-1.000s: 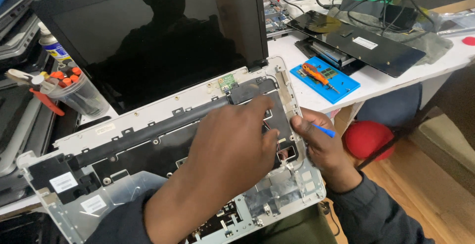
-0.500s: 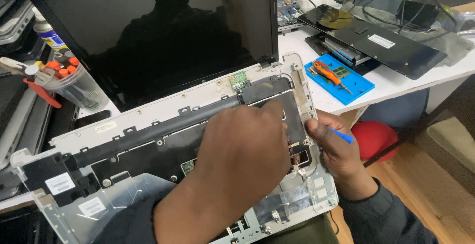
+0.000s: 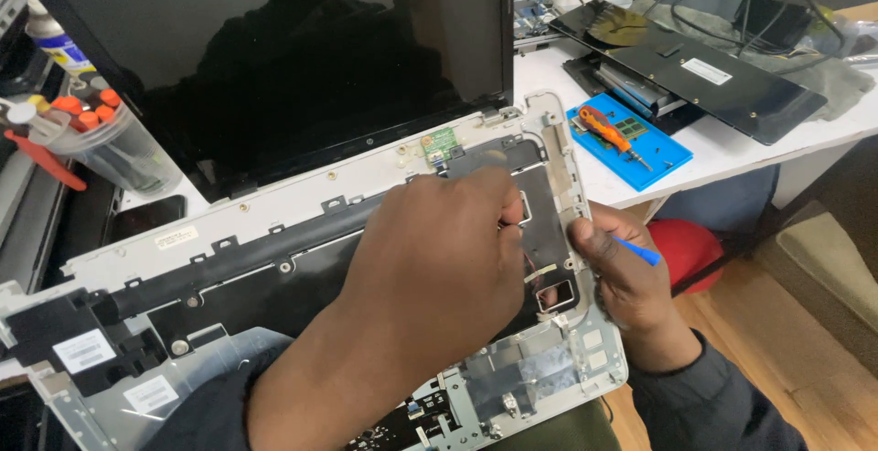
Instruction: The person disassembles a laptop by first removing the bottom cover and then prying off the top palm rest assembly. They use a screwdriver to loosen screws and a plastic pry tool to separate the casing. The person then disconnects internal ribbon cables and removes the motherboard from the chassis.
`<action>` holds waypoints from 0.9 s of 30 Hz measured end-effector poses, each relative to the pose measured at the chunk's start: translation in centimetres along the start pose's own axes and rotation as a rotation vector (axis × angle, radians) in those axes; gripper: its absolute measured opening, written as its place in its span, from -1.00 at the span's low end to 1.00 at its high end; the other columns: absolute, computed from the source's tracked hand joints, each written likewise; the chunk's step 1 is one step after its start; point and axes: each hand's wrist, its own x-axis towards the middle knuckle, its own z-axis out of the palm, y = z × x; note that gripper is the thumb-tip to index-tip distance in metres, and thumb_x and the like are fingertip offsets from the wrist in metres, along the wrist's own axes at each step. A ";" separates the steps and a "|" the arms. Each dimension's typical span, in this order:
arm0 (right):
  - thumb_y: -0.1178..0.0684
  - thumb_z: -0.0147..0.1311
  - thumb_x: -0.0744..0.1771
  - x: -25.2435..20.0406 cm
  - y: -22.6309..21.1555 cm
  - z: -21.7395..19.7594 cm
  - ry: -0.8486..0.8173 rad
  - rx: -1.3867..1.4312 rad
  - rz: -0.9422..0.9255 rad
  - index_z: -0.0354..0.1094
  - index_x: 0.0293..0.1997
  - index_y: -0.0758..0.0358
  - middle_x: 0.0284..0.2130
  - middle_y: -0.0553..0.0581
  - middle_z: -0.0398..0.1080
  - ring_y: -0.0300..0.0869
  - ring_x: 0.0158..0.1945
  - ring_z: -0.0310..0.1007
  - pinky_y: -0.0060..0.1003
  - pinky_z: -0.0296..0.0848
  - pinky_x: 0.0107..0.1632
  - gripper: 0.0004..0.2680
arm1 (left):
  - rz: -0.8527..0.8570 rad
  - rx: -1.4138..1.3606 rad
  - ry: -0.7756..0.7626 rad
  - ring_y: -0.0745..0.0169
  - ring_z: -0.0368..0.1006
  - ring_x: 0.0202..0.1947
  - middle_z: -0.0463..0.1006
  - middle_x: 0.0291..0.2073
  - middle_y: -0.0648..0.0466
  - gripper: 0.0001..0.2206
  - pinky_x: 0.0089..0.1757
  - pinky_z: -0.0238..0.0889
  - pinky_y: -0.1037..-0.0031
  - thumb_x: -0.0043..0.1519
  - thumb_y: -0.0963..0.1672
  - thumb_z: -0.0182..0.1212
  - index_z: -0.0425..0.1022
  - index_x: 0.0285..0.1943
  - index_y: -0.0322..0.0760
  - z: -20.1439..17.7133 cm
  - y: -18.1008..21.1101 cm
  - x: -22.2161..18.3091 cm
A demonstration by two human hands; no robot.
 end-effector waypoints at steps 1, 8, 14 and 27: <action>-0.03 0.02 0.28 0.0 0.0 0.0 -0.001 -0.002 0.005 0.35 -0.34 0.56 -0.64 0.38 0.42 -0.07 -0.74 0.40 -0.33 0.42 -0.73 -0.72 | -0.005 -0.003 0.001 -0.09 0.25 -0.73 0.39 -0.76 0.04 -0.94 -0.61 -0.01 0.15 0.07 -0.20 0.05 0.36 -0.47 -0.18 0.1 -0.1 0.0; -0.05 0.02 0.29 -0.1 -0.5 0.8 -0.004 -0.046 -0.064 0.36 -0.40 0.52 -0.71 0.31 0.37 -0.08 -0.78 0.37 -0.34 0.39 -0.78 -0.71 | -0.279 -0.180 -0.162 0.16 0.24 -0.63 0.34 -0.74 0.14 -0.88 -0.45 0.06 0.28 0.09 -0.15 -0.08 0.35 -0.50 -0.11 -1.7 0.5 0.8; -0.07 0.02 0.29 0.1 0.0 0.2 0.024 -0.117 -0.085 0.37 -0.40 0.47 -0.70 0.24 0.37 -0.14 -0.77 0.36 -0.41 0.35 -0.80 -0.72 | -0.361 -0.261 -0.211 0.30 0.15 -0.66 0.28 -0.77 0.16 -0.87 -0.49 0.02 0.34 0.10 -0.14 -0.06 0.35 -0.49 -0.13 -2.5 0.7 0.9; -0.04 0.01 0.30 0.2 0.1 -0.2 -0.027 -0.075 -0.080 0.37 -0.36 0.51 -0.68 0.31 0.40 -0.10 -0.75 0.41 -0.40 0.40 -0.78 -0.72 | -0.391 -0.301 -0.211 0.30 0.11 -0.72 0.27 -0.82 0.15 -0.90 -0.52 -0.02 0.34 0.11 -0.14 -0.08 0.37 -0.42 -0.13 -2.5 0.9 0.8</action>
